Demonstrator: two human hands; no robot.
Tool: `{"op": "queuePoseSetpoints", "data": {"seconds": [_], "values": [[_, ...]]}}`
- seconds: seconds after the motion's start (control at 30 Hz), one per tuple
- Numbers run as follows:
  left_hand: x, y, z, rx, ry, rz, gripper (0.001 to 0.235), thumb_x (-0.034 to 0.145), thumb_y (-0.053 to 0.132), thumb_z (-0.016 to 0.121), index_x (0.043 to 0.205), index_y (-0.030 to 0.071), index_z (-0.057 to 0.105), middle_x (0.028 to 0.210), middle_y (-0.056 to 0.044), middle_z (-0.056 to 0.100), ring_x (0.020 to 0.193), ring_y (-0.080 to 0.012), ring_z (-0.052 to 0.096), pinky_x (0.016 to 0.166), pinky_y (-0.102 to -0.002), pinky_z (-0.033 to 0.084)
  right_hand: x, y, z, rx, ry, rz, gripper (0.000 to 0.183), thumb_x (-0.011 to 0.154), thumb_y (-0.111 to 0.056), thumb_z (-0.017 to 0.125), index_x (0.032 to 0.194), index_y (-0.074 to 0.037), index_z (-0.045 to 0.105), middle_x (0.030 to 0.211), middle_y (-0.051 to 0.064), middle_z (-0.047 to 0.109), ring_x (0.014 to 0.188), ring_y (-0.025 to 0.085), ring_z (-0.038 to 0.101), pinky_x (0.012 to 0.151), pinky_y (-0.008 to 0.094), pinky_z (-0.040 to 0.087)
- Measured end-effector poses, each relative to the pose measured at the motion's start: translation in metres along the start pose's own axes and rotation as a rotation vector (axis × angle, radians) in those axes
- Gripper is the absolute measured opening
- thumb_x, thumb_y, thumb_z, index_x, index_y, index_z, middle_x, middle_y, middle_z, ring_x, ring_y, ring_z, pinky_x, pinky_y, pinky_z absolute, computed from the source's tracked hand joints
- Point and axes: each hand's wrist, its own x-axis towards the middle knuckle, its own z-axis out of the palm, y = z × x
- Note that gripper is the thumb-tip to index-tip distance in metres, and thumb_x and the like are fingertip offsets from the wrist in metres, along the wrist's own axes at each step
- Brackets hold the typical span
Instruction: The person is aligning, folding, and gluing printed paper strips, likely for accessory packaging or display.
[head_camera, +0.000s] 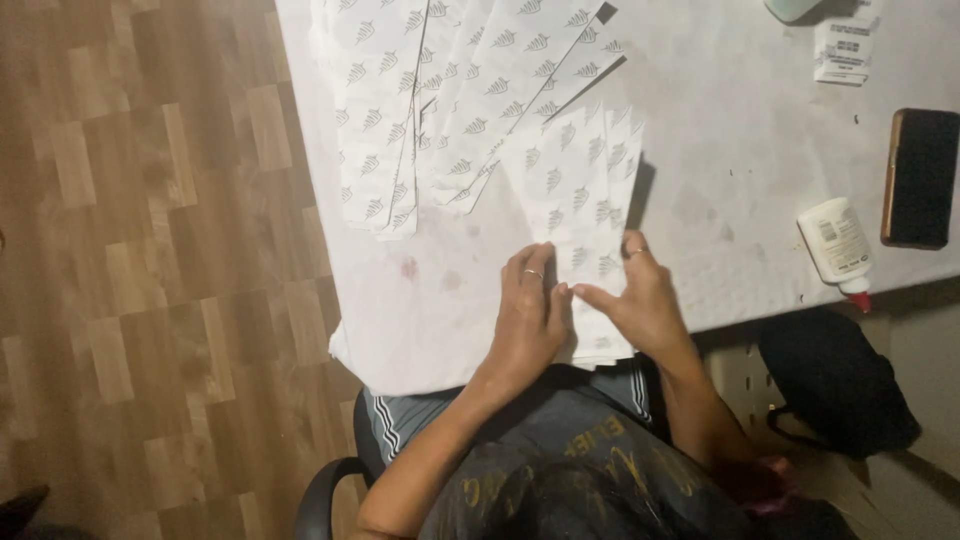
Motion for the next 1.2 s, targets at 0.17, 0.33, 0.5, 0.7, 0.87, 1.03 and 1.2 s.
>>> {"op": "queuePoseSetpoints", "data": {"seconds": [0.17,0.33,0.5,0.7,0.87,1.03,1.2], "values": [[0.014,-0.013,-0.002,-0.723,0.110,-0.187,0.073,0.101,0.026,0.062,0.152,-0.012,0.026,0.144,-0.035,0.045,0.135,-0.0462,0.049,0.115,-0.053,0.040,-0.017,-0.017,-0.055,-0.641,0.099,-0.323,0.046,0.083,-0.017,0.083,0.119,-0.003,0.057,0.072,0.026,0.070,0.075,0.046,0.072,0.061,0.052,0.055],[0.035,-0.028,0.016,-1.397,0.154,-0.255,0.100,0.092,0.040,0.072,0.158,-0.007,0.014,0.148,-0.030,0.043,0.137,-0.0394,0.048,0.117,-0.053,0.038,-0.020,-0.040,-0.055,-0.912,0.086,-0.587,0.023,0.086,-0.021,0.078,0.102,-0.006,0.070,0.078,0.012,0.074,0.076,0.033,0.074,0.061,0.043,0.059],[0.035,-0.042,0.022,-1.552,0.284,-0.175,0.095,0.083,0.028,0.083,0.154,0.002,0.026,0.141,-0.025,0.051,0.133,-0.0358,0.053,0.118,-0.048,0.041,-0.013,0.003,-0.061,-0.829,0.179,-0.507,0.011,0.089,-0.016,0.080,0.099,-0.011,0.077,0.079,0.001,0.076,0.079,0.023,0.075,0.066,0.032,0.058],[0.038,-0.048,0.020,-1.555,0.357,-0.113,0.095,0.073,0.024,0.093,0.149,0.008,0.038,0.132,-0.016,0.061,0.127,-0.0333,0.060,0.118,-0.054,0.045,-0.014,0.020,-0.062,-0.347,0.313,-0.629,0.016,0.094,0.000,0.075,0.109,-0.004,0.080,0.095,0.010,0.078,0.092,0.031,0.073,0.083,0.041,0.058],[0.040,-0.059,0.019,-1.614,0.384,-0.075,0.089,0.070,0.006,0.090,0.145,0.009,0.043,0.124,-0.014,0.063,0.120,-0.0340,0.065,0.114,-0.058,0.048,0.000,0.059,-0.063,-0.092,0.311,-0.625,0.014,0.099,-0.011,0.072,0.105,0.001,0.077,0.099,0.013,0.076,0.101,0.032,0.073,0.092,0.041,0.057],[0.034,-0.062,0.016,-1.624,0.329,-0.033,0.095,0.069,0.007,0.094,0.147,0.006,0.040,0.126,-0.018,0.061,0.122,-0.0384,0.061,0.113,-0.056,0.047,-0.014,0.058,-0.066,0.180,0.324,-0.666,0.014,0.103,-0.007,0.064,0.104,0.006,0.069,0.102,0.023,0.071,0.098,0.036,0.072,0.094,0.042,0.060],[0.035,-0.065,0.014,-1.732,0.290,-0.029,0.105,0.069,0.000,0.095,0.152,0.002,0.031,0.123,-0.022,0.058,0.119,-0.0394,0.060,0.104,-0.055,0.051,-0.005,0.081,-0.070,0.235,0.337,-0.600,0.013,0.106,-0.003,0.065,0.118,-0.002,0.067,0.113,0.015,0.071,0.105,0.026,0.071,0.099,0.034,0.062]]}}
